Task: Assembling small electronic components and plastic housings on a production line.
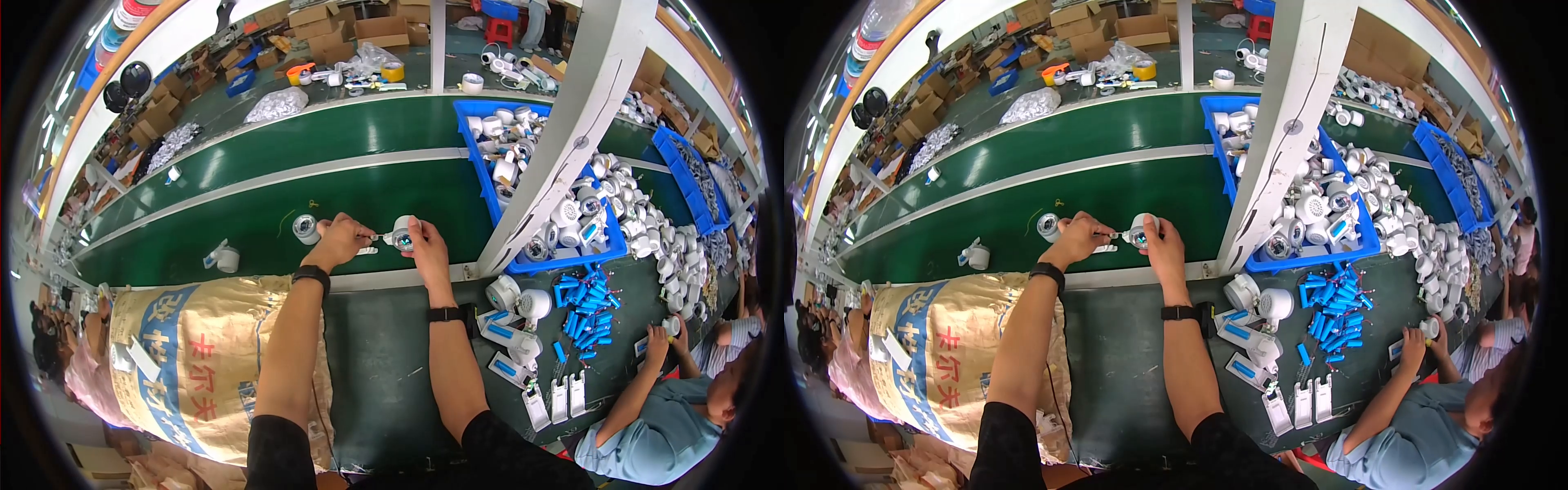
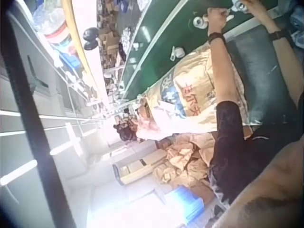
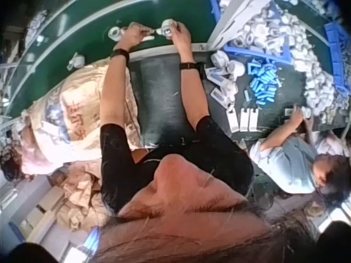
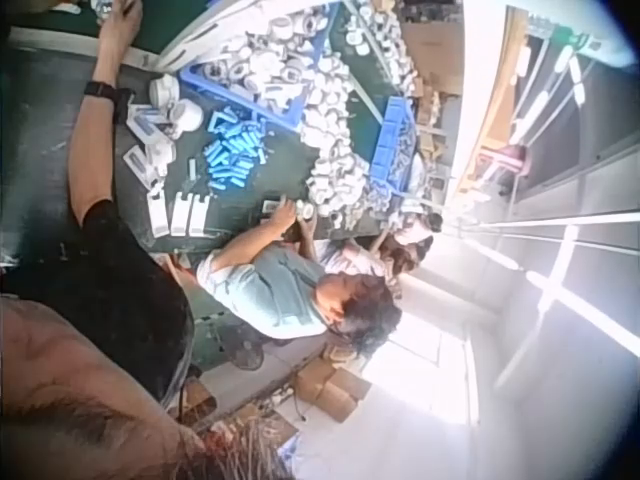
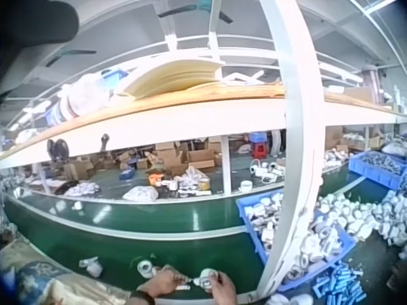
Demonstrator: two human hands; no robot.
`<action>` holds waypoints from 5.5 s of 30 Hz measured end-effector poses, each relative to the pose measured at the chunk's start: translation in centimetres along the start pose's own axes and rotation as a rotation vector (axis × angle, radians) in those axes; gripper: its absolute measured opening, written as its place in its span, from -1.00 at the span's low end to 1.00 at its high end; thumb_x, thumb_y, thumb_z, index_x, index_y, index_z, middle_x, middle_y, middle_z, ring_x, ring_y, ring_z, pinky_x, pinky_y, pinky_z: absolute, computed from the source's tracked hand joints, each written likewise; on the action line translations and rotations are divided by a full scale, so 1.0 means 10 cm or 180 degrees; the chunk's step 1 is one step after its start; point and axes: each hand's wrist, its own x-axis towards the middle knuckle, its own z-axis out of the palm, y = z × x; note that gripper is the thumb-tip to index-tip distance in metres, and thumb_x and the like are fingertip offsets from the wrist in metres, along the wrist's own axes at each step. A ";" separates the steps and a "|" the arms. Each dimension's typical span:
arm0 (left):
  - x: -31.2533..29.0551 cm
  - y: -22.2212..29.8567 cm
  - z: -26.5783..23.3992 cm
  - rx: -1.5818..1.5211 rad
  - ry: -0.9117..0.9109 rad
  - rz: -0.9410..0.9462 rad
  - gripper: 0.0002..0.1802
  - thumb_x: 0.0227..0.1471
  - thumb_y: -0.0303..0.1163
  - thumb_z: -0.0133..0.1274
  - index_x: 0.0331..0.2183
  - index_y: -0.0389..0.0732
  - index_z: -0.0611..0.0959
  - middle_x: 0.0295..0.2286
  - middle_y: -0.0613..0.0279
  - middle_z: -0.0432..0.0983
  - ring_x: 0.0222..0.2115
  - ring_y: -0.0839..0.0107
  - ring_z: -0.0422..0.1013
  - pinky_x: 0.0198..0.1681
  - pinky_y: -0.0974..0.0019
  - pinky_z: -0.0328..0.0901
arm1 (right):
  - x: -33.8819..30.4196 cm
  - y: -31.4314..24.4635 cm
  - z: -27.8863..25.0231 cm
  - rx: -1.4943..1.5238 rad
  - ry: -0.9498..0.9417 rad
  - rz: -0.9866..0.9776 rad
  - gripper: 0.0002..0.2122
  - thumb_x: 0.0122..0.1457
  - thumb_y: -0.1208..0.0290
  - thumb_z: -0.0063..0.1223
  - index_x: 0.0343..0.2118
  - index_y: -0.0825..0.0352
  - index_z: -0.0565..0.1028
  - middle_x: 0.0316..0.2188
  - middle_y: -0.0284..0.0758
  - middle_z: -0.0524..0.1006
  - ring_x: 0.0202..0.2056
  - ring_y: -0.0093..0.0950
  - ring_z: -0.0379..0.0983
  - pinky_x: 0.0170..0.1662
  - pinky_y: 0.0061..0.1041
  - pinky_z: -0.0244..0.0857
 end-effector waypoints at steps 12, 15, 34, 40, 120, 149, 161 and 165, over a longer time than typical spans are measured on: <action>-0.01 -0.03 -0.01 0.0145 0.0081 0.0057 -0.81 0.02 -0.23 0.27 -0.25 0.16 0.81 -0.31 0.47 0.67 -0.01 0.37 0.33 0.06 -0.05 -0.04 | -0.01 -0.02 0.02 -0.0012 -0.0069 -0.0011 -0.44 0.27 -0.05 0.11 -0.01 0.48 0.51 -0.16 -0.20 0.56 -0.25 -0.47 0.59 -0.35 -0.53 0.56; -0.01 -0.03 -0.03 0.0069 0.0066 0.0012 -0.81 0.02 -0.23 0.27 -0.25 0.15 0.81 -0.32 0.48 0.67 -0.01 0.38 0.33 0.06 -0.04 -0.05 | 0.00 -0.03 0.03 -0.0047 -0.0061 -0.0020 -0.43 0.27 -0.06 0.12 0.00 0.47 0.50 -0.15 -0.19 0.56 -0.25 -0.46 0.59 -0.35 -0.53 0.56; -0.50 0.66 -0.39 0.0140 0.1346 -0.0211 -0.62 0.02 -0.50 0.01 -0.14 0.03 0.75 -0.23 0.18 0.65 -0.15 0.13 0.55 -0.07 -0.02 0.34 | -0.50 -0.14 0.07 -0.2330 0.0751 -0.1586 -0.45 0.38 0.02 -0.11 0.12 0.50 0.37 0.07 0.10 0.38 -0.03 0.07 0.45 -0.05 -0.11 0.46; -1.19 1.36 -0.58 -0.1028 0.1562 0.0037 -0.68 0.13 -0.43 0.14 -0.06 -0.21 0.69 -0.22 0.01 0.67 -0.20 0.22 0.60 -0.12 0.25 0.44 | -2.34 -1.11 -0.22 -0.2366 -0.0081 -0.2284 -0.74 0.25 0.36 0.09 -0.07 0.39 0.51 -0.17 -0.07 0.57 -0.17 -0.08 0.53 -0.10 -0.20 0.43; -2.24 1.12 1.19 -0.5065 0.1028 -0.2197 -0.73 0.13 -0.25 0.28 -0.31 -0.29 0.70 -0.46 0.33 0.62 -0.57 0.62 0.46 -0.60 0.57 0.27 | -2.57 -0.45 -1.29 -0.2791 -0.1084 -0.2276 -0.55 0.08 0.45 0.25 0.06 0.40 0.45 0.01 -0.09 0.48 0.02 -0.07 0.43 0.08 -0.23 0.35; -2.24 1.16 1.14 -0.5187 0.1119 -0.2199 -0.74 0.08 -0.28 0.33 -0.36 -0.30 0.71 -0.47 0.27 0.63 -0.54 0.58 0.51 -0.53 0.54 0.38 | -3.41 -0.21 -1.76 -0.1954 -0.0260 -0.1830 -0.78 0.20 0.66 0.07 -0.10 0.37 0.58 -0.16 -0.19 0.60 -0.15 -0.31 0.57 -0.06 -0.47 0.42; -2.24 1.22 1.13 -0.5167 0.1126 -0.2203 -0.74 0.09 -0.27 0.32 -0.35 -0.30 0.70 -0.45 0.26 0.64 -0.53 0.56 0.52 -0.51 0.51 0.41 | -3.44 0.07 -1.76 -0.1720 -0.0358 -0.1464 -0.81 0.19 0.68 0.04 -0.15 0.39 0.59 -0.20 -0.20 0.61 -0.20 -0.37 0.59 -0.09 -0.50 0.43; -2.24 1.20 1.15 -0.5146 0.1139 -0.2210 -0.74 0.09 -0.28 0.32 -0.35 -0.30 0.70 -0.45 0.26 0.64 -0.53 0.55 0.53 -0.51 0.51 0.42 | -3.45 0.08 -1.76 -0.1727 -0.0372 -0.1477 -0.81 0.19 0.69 0.04 -0.16 0.39 0.59 -0.20 -0.20 0.61 -0.20 -0.36 0.59 -0.09 -0.50 0.43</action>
